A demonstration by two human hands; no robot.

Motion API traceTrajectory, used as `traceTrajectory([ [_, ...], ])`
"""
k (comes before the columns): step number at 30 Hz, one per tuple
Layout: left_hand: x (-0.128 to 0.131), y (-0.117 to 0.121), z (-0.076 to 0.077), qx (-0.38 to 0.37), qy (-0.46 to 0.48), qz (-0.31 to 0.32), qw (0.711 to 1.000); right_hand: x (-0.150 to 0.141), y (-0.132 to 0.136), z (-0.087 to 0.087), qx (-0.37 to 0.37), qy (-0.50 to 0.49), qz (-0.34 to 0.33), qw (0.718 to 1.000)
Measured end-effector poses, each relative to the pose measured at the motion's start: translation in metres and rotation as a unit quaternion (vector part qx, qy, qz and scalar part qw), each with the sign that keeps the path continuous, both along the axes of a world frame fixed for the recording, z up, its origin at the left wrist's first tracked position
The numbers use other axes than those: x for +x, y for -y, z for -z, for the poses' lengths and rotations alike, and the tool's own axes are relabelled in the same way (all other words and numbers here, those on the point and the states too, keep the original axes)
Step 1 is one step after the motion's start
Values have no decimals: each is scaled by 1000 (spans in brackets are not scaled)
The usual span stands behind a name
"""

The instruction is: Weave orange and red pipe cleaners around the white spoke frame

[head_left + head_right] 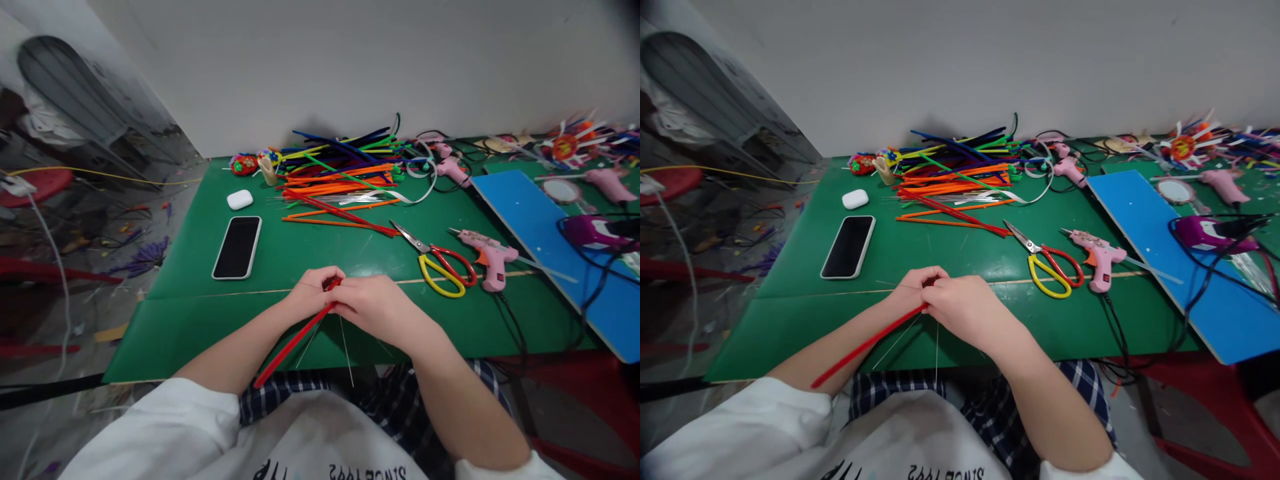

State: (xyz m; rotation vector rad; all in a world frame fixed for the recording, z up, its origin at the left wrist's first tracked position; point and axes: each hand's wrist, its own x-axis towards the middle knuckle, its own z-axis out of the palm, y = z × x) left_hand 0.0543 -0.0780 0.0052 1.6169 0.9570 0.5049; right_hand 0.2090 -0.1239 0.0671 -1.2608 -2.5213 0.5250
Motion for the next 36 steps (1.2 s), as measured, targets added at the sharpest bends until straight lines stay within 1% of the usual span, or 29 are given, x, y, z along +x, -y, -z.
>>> traceTrajectory([
  [2,0,0,-1,3,8,23,1000,4,-2,1,-2,-5,4,1000],
  [5,1,2,-2,-2,26,49,998,18,-4,-2,-6,-62,25,998],
  [9,2,6,-7,-50,12,73,996,39,-5,-13,-35,-134,80,987],
  [14,2,6,-14,-66,-11,86,994,58,-3,-25,-126,-200,109,966],
  [17,2,6,-16,-79,-7,115,990,66,-5,-25,-158,-233,144,949],
  [20,1,6,-16,-62,-1,135,989,72,-9,-19,-182,-265,174,931],
  [22,0,6,-16,-57,7,137,989,73,-13,-12,-199,-298,190,914],
  [26,1,7,-16,-90,40,123,987,71,-23,2,-236,-361,225,874],
  [29,1,7,-15,-125,67,94,985,70,-31,14,-250,-392,240,852],
  [33,-1,8,-14,-128,116,39,984,72,-40,28,-267,-446,248,817],
  [34,-1,8,-14,-127,123,28,984,72,-41,30,-273,-453,250,811],
  [36,-3,9,-16,-126,134,10,983,71,-43,35,-284,-448,251,809],
])
